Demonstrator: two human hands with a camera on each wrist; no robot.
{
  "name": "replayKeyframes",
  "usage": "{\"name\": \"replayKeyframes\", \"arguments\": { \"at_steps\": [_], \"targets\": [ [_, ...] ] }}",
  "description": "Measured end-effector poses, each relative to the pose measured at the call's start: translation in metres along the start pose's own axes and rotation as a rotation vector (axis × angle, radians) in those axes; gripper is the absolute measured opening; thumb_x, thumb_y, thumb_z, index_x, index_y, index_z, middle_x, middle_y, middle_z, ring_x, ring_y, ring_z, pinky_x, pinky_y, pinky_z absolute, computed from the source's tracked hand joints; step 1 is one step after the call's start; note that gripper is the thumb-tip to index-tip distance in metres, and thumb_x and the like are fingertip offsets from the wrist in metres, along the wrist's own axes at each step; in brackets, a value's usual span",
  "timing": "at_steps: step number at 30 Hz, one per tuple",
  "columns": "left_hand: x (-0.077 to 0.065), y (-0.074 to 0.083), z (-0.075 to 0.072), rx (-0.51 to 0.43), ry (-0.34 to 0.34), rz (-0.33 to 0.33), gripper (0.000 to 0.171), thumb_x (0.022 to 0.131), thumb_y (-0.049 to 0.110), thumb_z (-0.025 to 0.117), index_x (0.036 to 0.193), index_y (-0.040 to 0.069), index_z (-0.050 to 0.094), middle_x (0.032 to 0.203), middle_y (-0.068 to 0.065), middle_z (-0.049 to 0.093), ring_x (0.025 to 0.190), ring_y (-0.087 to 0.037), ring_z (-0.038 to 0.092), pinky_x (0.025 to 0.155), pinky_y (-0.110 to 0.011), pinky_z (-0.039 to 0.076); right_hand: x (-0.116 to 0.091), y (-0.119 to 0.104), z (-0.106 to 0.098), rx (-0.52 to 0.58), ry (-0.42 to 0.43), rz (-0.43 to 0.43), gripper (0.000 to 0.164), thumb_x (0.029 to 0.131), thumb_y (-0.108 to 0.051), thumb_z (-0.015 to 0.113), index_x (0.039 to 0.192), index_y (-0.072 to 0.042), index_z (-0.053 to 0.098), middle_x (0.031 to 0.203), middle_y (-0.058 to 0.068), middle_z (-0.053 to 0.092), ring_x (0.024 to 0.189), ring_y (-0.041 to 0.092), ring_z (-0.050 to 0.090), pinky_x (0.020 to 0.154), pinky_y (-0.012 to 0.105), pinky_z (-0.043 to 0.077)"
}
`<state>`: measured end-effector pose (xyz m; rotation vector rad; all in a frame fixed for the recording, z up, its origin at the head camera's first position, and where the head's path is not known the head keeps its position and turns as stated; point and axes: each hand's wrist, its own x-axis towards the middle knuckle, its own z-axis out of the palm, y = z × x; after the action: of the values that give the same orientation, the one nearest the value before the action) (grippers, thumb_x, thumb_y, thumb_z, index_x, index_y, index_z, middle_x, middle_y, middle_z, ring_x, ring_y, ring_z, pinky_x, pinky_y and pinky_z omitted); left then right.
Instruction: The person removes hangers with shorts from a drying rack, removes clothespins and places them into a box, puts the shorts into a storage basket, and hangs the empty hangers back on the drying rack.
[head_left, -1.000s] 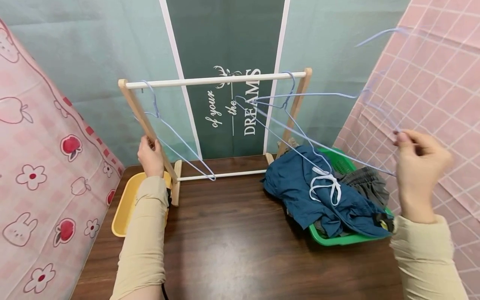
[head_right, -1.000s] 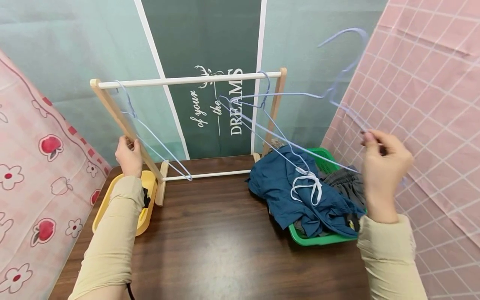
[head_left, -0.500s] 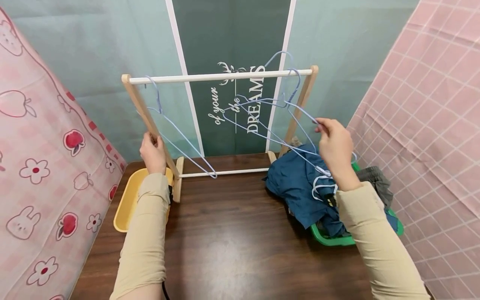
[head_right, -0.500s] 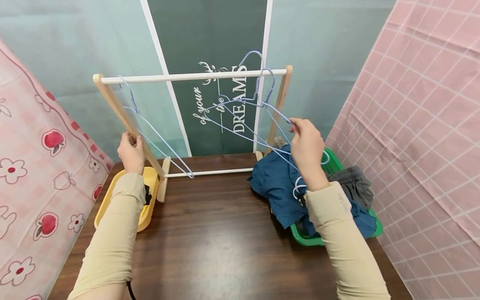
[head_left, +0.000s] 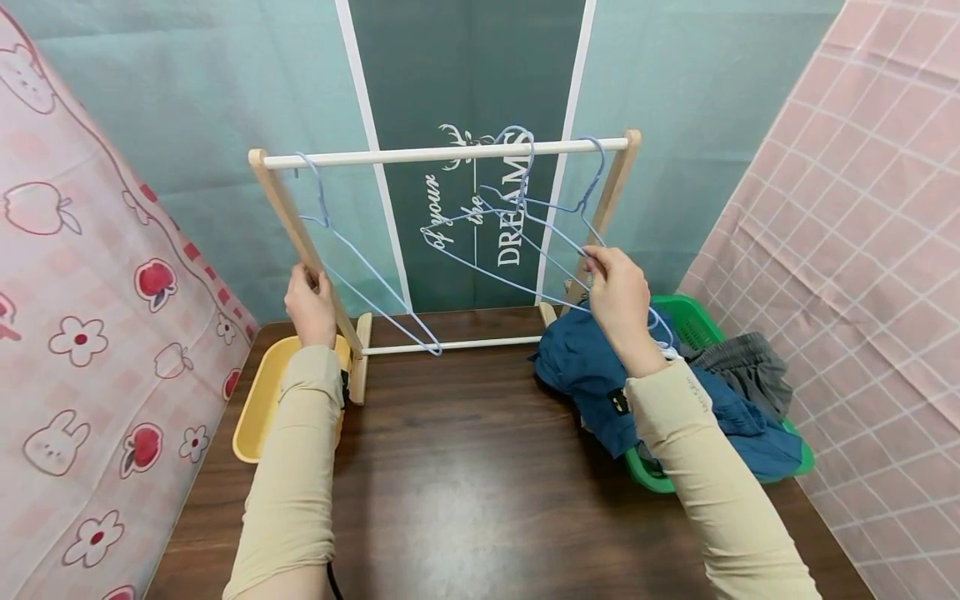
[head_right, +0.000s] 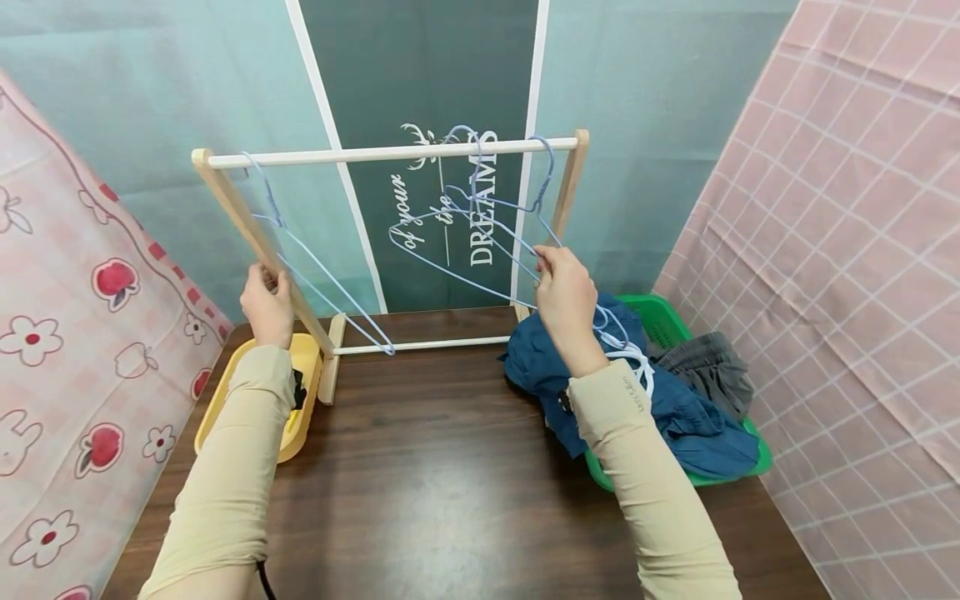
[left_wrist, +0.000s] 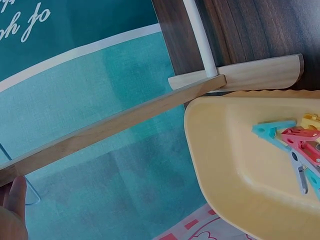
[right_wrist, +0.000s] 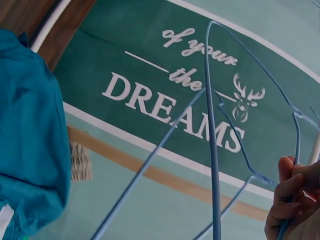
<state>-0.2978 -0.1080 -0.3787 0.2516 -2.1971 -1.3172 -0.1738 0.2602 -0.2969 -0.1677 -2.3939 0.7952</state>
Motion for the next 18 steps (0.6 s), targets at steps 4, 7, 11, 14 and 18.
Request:
{"name": "replayKeyframes", "arguments": {
  "at_steps": [4, 7, 11, 14, 18],
  "targets": [
    [-0.001, 0.001, 0.000, -0.005, 0.005, 0.007, 0.023, 0.099, 0.018, 0.051, 0.111, 0.000, 0.056, 0.110, -0.022, 0.063, 0.104, -0.032, 0.063, 0.086, -0.044, 0.053, -0.002, -0.001, 0.008, 0.008, -0.015, 0.001, 0.026, 0.100, -0.010, 0.048, 0.116, -0.003, 0.067, 0.099, 0.017, 0.068, 0.088, 0.035, 0.062, 0.075, 0.048, 0.048],
    [-0.001, 0.001, 0.000, -0.006, 0.015, 0.015, 0.023, 0.098, 0.017, 0.051, 0.111, -0.001, 0.056, 0.109, -0.022, 0.063, 0.103, -0.032, 0.063, 0.086, -0.044, 0.053, -0.004, -0.002, 0.013, 0.015, -0.029, -0.004, 0.026, 0.099, -0.009, 0.049, 0.116, -0.002, 0.067, 0.099, 0.017, 0.068, 0.088, 0.035, 0.061, 0.076, 0.047, 0.048],
    [-0.001, 0.001, 0.000, 0.000, 0.012, 0.014, 0.023, 0.099, 0.018, 0.051, 0.111, -0.001, 0.056, 0.109, -0.022, 0.062, 0.102, -0.033, 0.063, 0.086, -0.044, 0.053, -0.006, -0.002, 0.018, 0.028, -0.060, -0.016, 0.025, 0.099, -0.009, 0.050, 0.116, -0.002, 0.067, 0.099, 0.017, 0.069, 0.086, 0.033, 0.063, 0.074, 0.046, 0.048],
    [0.000, 0.000, 0.000, 0.008, 0.000, 0.007, 0.024, 0.099, 0.020, 0.051, 0.112, 0.000, 0.056, 0.110, -0.021, 0.062, 0.102, -0.033, 0.063, 0.086, -0.044, 0.053, -0.008, -0.003, 0.021, 0.034, -0.114, -0.007, 0.026, 0.099, -0.011, 0.050, 0.118, -0.003, 0.066, 0.097, 0.017, 0.070, 0.081, 0.031, 0.063, 0.068, 0.041, 0.047],
    [0.000, 0.000, -0.001, 0.021, -0.014, 0.002, 0.025, 0.099, 0.021, 0.050, 0.113, 0.001, 0.055, 0.114, -0.021, 0.062, 0.105, -0.033, 0.063, 0.088, -0.045, 0.054, -0.008, -0.005, 0.026, 0.046, -0.203, 0.024, 0.029, 0.098, -0.013, 0.051, 0.122, -0.004, 0.063, 0.102, 0.019, 0.070, 0.084, 0.032, 0.065, 0.068, 0.041, 0.049]
  ]
}}
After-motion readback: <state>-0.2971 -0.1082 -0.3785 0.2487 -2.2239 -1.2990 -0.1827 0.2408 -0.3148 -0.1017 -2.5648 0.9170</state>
